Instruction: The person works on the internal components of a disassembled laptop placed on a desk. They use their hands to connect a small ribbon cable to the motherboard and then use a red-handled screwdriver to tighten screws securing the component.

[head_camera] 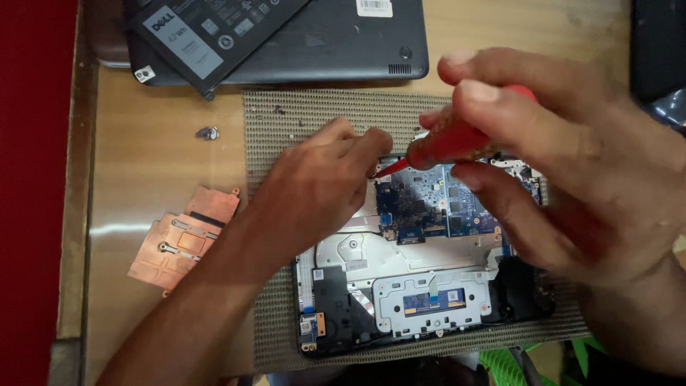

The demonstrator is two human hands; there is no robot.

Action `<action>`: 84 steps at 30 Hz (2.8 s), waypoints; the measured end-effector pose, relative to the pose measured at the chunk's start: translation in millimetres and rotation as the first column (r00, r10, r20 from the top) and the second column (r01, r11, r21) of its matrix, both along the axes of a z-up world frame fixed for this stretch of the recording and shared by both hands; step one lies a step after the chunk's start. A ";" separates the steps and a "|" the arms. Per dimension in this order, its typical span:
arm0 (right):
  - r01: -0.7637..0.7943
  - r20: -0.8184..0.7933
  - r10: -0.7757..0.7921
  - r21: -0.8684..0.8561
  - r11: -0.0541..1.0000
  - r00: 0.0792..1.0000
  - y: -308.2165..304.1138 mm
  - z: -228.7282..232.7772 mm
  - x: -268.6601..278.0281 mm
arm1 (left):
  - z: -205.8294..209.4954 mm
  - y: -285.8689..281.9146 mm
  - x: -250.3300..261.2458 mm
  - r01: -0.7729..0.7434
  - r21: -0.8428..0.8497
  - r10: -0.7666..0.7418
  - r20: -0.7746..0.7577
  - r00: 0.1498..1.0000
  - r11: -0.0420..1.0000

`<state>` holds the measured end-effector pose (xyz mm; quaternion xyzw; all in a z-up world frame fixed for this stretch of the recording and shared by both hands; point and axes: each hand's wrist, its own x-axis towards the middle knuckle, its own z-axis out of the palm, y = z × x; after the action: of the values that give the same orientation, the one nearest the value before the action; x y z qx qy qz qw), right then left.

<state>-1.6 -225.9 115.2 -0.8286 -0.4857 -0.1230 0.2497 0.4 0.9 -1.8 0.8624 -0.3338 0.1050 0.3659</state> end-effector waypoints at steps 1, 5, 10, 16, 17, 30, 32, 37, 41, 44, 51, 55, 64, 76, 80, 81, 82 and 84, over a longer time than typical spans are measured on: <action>-0.047 -0.047 0.046 -0.007 0.999 0.998 -3.1 0.2 2.3 | 1.1 0.0 0.0 -0.004 0.024 0.006 -0.049 0.999 1.000; -0.016 -0.076 0.012 -0.043 0.999 0.997 2.6 9.0 -2.3 | -6.0 -0.8 2.1 -0.003 0.038 0.002 0.027 1.000 0.999; -0.025 0.072 0.041 -0.203 0.979 0.997 1.6 19.3 9.5 | -7.4 -0.5 0.8 -0.018 -0.020 0.019 0.027 0.999 1.000; 0.005 0.243 0.111 -0.430 0.903 0.964 4.6 34.5 22.4 | -7.6 -4.6 1.9 -0.054 0.021 0.055 -0.026 0.998 0.998; 0.007 0.231 0.112 -0.460 0.888 0.966 6.4 37.5 22.9 | -4.9 -5.4 1.5 -0.066 0.046 0.070 -0.091 0.993 0.997; 0.091 0.276 0.132 -0.666 0.740 0.952 7.6 50.9 19.1 | 0.9 -4.1 2.0 -0.062 0.126 0.084 -0.176 0.981 0.990; 0.078 0.269 0.151 -0.683 0.726 0.951 11.1 51.6 19.7 | 5.7 -4.4 3.6 -0.015 0.231 0.073 -0.241 0.968 0.973; -0.036 0.209 0.190 -0.579 0.815 0.959 16.7 47.8 18.1 | 11.4 -2.9 2.8 -0.014 0.233 0.088 -0.310 0.947 0.972; -0.037 0.201 0.197 -0.603 0.797 0.960 11.5 40.0 14.4 | -4.0 -3.8 3.8 -0.037 0.178 0.073 -0.200 0.977 0.983; 0.021 0.273 0.205 -0.645 0.764 0.940 10.0 39.5 13.3 | 7.9 -4.2 4.2 -0.009 0.288 0.096 -0.288 0.953 0.957; 0.099 0.301 0.159 -0.690 0.717 0.940 13.3 46.7 13.5 | -0.7 -4.0 3.5 -0.019 0.216 0.072 -0.240 0.968 0.976; 0.235 0.403 0.165 -0.768 0.596 0.900 15.2 44.8 17.4 | -0.4 -4.9 4.1 -0.043 0.191 0.079 -0.184 0.980 0.981; 0.015 0.148 0.111 -0.663 0.749 0.983 10.6 45.1 18.7 | 2.4 -3.8 2.3 -0.039 0.129 0.081 -0.341 0.937 0.991; 0.008 0.016 0.002 -0.617 0.787 1.000 -36.5 20.5 15.2 | -22.6 -10.8 0.8 -0.049 -0.094 0.051 0.014 0.999 0.994; 0.081 -0.004 -0.104 -0.602 0.795 0.995 -36.7 18.9 4.6 | -24.8 -9.7 0.2 -0.045 -0.169 0.050 0.026 0.998 0.985; 0.075 -0.006 -0.098 -0.604 0.794 0.995 -39.6 14.6 5.7 | -23.0 -9.6 -0.5 -0.052 -0.171 0.057 0.024 0.998 0.984; 0.075 -0.031 -0.114 -0.576 0.814 0.993 -42.6 10.4 6.9 | -21.2 -9.4 -1.2 -0.059 -0.167 0.059 -0.001 0.998 0.984; 0.071 -0.057 -0.122 -0.550 0.832 0.991 -42.5 7.9 9.5 | -20.5 -9.3 -2.5 -0.072 -0.167 0.068 -0.026 0.997 0.983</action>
<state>7.9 -268.4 123.1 -0.8935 -0.4463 0.0455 0.0178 -2.1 -8.4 -22.3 0.8406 -0.2895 0.1367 0.4368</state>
